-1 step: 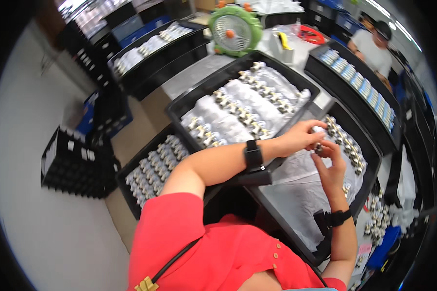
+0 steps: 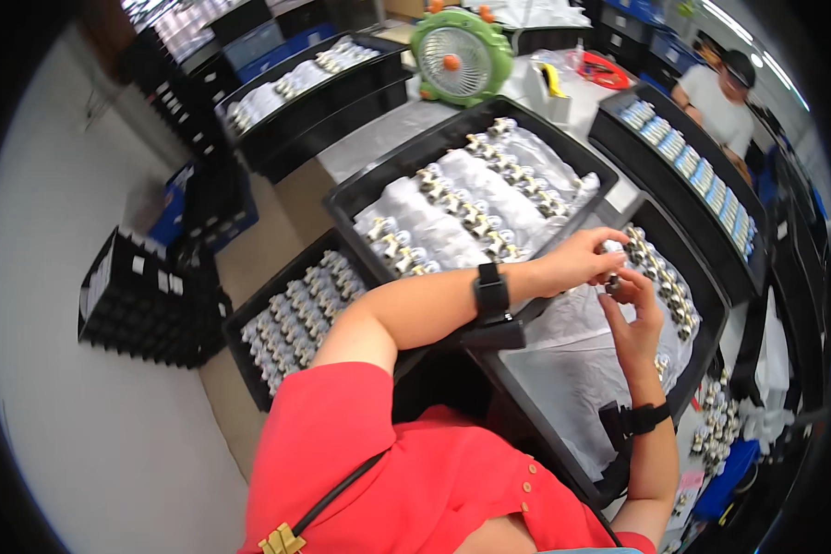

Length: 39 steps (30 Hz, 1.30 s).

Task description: The person picks up small cylindrical components from a tray and manipulates them with both hands, occasionally using a pen-like tool to adjust or mark the items. The person places the processed components into a separate tray lined with white paper. The task involves repetitive handling of small parts in a factory setting.

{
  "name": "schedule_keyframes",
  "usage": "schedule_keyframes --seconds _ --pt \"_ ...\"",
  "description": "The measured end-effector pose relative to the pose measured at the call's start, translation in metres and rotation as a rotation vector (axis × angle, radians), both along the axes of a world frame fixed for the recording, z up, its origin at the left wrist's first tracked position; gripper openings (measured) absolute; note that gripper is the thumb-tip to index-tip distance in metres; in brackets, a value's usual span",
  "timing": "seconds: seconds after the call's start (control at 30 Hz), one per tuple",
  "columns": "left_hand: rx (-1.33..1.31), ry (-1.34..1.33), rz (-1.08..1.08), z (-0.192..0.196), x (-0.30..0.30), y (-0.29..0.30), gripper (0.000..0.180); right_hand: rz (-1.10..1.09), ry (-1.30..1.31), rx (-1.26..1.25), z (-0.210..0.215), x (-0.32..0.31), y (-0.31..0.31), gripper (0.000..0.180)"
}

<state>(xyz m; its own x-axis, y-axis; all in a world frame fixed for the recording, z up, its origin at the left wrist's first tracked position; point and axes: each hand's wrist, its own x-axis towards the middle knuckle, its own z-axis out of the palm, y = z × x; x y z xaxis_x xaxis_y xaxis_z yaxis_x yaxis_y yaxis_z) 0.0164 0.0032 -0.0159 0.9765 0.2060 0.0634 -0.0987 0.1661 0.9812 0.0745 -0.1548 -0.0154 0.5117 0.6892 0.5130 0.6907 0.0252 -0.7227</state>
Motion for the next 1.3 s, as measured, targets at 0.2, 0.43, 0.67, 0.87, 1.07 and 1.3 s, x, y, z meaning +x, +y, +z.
schedule_keyframes --seconds 0.2,0.43,0.67,0.87,1.07,1.3 --pt "0.368 -0.005 0.155 0.028 -0.026 0.042 0.042 -0.003 0.03 -0.008 -0.003 0.002 0.001 0.037" --pt "1.483 0.201 0.317 0.039 -0.126 0.165 0.031 -0.019 0.042 0.056 0.007 0.001 -0.004 0.032" --pt "1.54 0.692 0.183 0.008 -0.183 0.223 0.037 0.01 -0.004 0.029 0.006 -0.002 -0.002 0.023" --pt "1.573 0.769 0.039 0.002 -0.18 0.222 0.037 -0.012 -0.003 0.006 0.002 0.0 -0.002 0.017" --pt "1.86 0.736 0.02 -0.005 -0.178 0.216 0.025 0.007 -0.023 -0.015 0.003 -0.001 -0.002 0.013" --pt "1.952 0.655 0.059 -0.02 -0.182 0.223 0.017 0.023 -0.022 -0.023 0.006 -0.004 0.0 0.011"
